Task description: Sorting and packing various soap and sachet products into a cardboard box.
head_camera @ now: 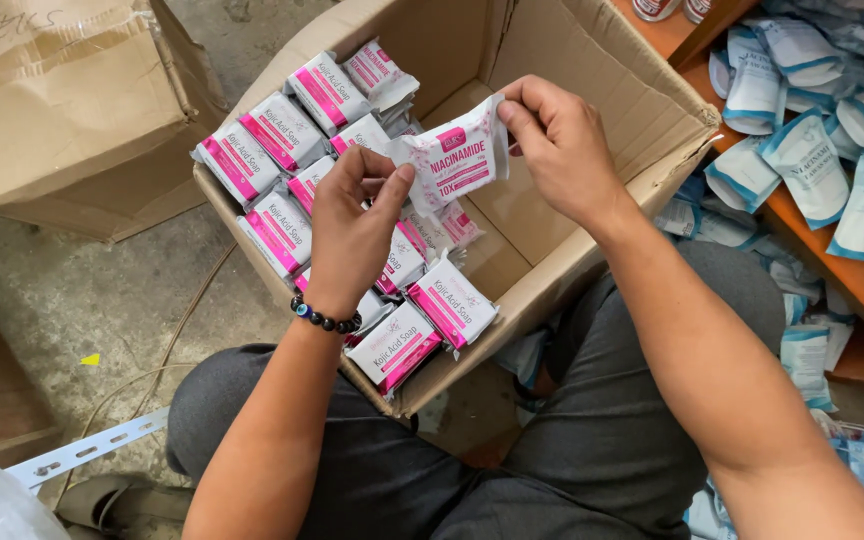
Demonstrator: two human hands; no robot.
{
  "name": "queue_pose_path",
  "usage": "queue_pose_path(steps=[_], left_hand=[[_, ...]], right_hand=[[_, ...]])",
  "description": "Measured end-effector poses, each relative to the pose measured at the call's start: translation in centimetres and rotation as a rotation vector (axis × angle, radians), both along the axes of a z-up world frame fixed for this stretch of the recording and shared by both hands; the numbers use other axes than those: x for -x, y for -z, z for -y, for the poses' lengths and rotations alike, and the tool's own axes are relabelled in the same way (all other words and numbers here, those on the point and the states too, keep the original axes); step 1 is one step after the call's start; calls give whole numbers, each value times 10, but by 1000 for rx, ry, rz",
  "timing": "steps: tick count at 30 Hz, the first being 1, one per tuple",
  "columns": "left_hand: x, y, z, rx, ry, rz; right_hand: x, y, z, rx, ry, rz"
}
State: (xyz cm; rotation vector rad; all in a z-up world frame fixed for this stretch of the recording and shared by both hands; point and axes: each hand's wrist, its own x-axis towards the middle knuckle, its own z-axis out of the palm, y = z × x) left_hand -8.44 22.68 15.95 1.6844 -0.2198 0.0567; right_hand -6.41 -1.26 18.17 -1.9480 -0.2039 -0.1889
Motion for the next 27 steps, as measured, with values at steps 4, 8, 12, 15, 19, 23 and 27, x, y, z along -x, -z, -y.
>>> queue_pose_path(steps=[4, 8, 12, 15, 19, 23, 27], left_hand=[[10, -22, 6, -203, -73, 166], [15, -29, 6, -373, -153, 233], [16, -23, 6, -297, -139, 194], [14, -2, 5, -110, -66, 38], [13, 6, 11, 198, 31, -313], [17, 7, 14, 491, 180, -668], [20, 14, 14, 545, 257, -722]], right_hand=[[3, -5, -2, 32, 16, 37], [6, -6, -5, 120, 27, 30], [7, -2, -6, 130, 16, 45], [8, -5, -10, 108, 22, 26], [8, -2, -10, 77, 33, 2], [5, 6, -7, 181, 80, 107], [4, 9, -8, 155, 102, 125]])
